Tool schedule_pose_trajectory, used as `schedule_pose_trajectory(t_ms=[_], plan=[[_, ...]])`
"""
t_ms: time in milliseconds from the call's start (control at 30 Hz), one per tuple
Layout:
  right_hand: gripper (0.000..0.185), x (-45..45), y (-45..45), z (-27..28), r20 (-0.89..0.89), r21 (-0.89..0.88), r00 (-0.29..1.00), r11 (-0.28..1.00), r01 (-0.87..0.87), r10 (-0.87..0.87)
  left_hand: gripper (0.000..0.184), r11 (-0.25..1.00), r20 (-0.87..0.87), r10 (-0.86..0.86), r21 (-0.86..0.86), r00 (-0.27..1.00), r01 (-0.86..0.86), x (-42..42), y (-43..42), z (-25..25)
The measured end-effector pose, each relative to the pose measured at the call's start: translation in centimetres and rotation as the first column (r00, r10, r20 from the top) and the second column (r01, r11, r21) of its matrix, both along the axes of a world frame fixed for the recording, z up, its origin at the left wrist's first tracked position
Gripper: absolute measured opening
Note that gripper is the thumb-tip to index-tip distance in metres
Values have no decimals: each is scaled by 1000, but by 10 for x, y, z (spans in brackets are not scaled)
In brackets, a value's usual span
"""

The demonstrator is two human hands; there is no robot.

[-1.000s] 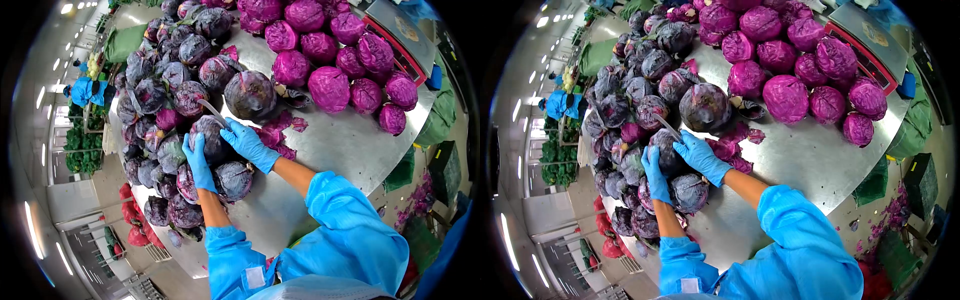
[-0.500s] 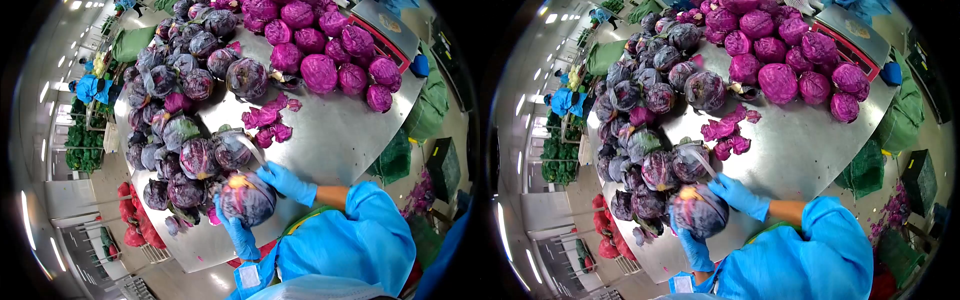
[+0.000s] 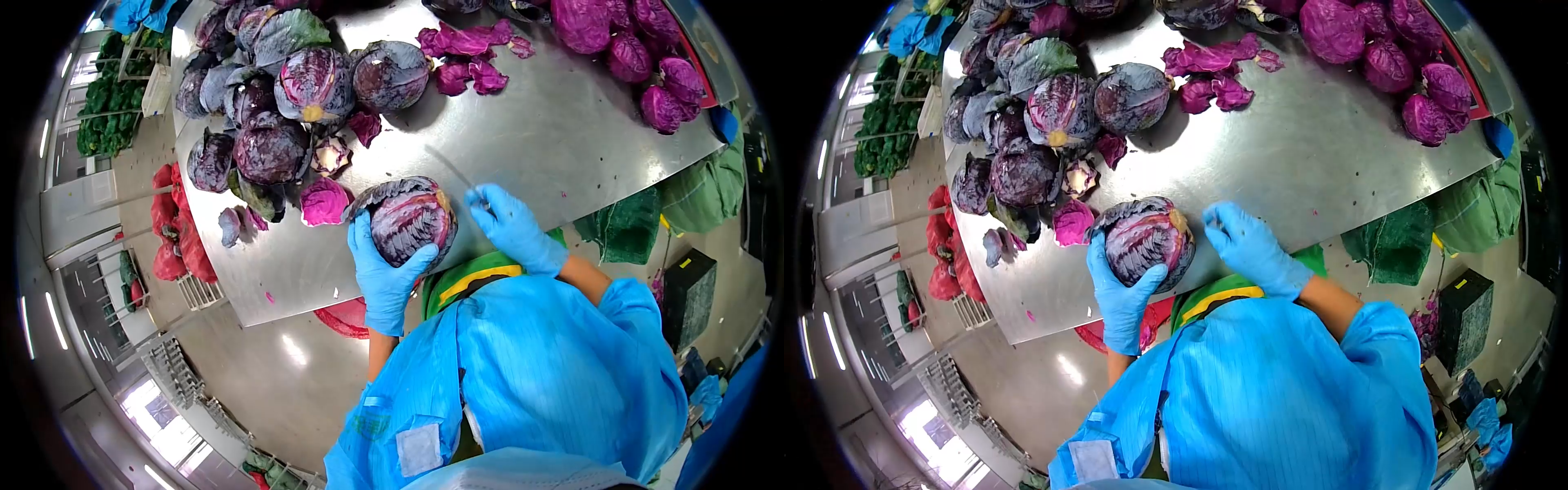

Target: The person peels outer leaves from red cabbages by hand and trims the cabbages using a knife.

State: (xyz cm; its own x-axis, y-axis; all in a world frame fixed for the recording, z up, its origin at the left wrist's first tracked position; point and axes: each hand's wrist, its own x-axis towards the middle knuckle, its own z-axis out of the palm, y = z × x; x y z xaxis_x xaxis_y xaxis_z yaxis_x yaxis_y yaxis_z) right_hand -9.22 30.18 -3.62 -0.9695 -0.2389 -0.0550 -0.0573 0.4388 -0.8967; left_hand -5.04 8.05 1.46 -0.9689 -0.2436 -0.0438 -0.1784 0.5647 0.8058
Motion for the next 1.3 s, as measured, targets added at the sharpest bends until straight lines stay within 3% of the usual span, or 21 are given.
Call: schedule_pose_trajectory(t_ms=[67, 133, 167, 267, 300, 400, 700, 900, 1033, 1167, 1300], plan=[[29, 13, 3, -1, -124, 64, 989, 995, -77, 84, 106, 995, 15, 84, 58, 996, -84, 0, 3, -5], [30, 15, 1, 4, -119, 184, 984, 977, -107, 131, 103, 972, 56, 145, 180, 988, -153, -6, 5, -1], [31, 14, -1, 9, -105, 248, 982, 961, -124, 154, 98, 983, 80, 160, 74, 984, -166, -7, 3, -2], [28, 14, -9, 20, -143, 362, 972, 924, -123, 185, 96, 970, 97, 185, 141, 978, -198, -16, 8, 7], [27, 14, -12, 22, -167, 388, 967, 914, -116, 193, 95, 978, 28, 154, 139, 988, -156, -18, 4, -1], [23, 13, -19, 8, -210, 498, 936, 855, -146, 283, 94, 987, 52, 161, -22, 986, -160, -23, 4, 0], [16, -6, -22, 4, -315, 517, 884, 844, -144, 344, 88, 918, 101, 320, 213, 942, -335, -31, 2, -7], [13, -10, -31, 14, -250, 652, 888, 745, -141, 387, 85, 941, 124, 311, 97, 942, -324, -39, 2, -4], [10, -20, -32, 3, -190, 629, 897, 751, -201, 399, 83, 938, 141, 312, 110, 940, -328, -43, 5, -3], [10, -30, -42, 0, -70, 632, 902, 718, -291, 427, 81, 967, 4, 251, 42, 968, -251, -31, 1, -18], [12, -41, -45, -6, -133, 678, 884, 692, -248, 448, 73, 951, -81, 308, 61, 948, -304, -32, 6, -24]])
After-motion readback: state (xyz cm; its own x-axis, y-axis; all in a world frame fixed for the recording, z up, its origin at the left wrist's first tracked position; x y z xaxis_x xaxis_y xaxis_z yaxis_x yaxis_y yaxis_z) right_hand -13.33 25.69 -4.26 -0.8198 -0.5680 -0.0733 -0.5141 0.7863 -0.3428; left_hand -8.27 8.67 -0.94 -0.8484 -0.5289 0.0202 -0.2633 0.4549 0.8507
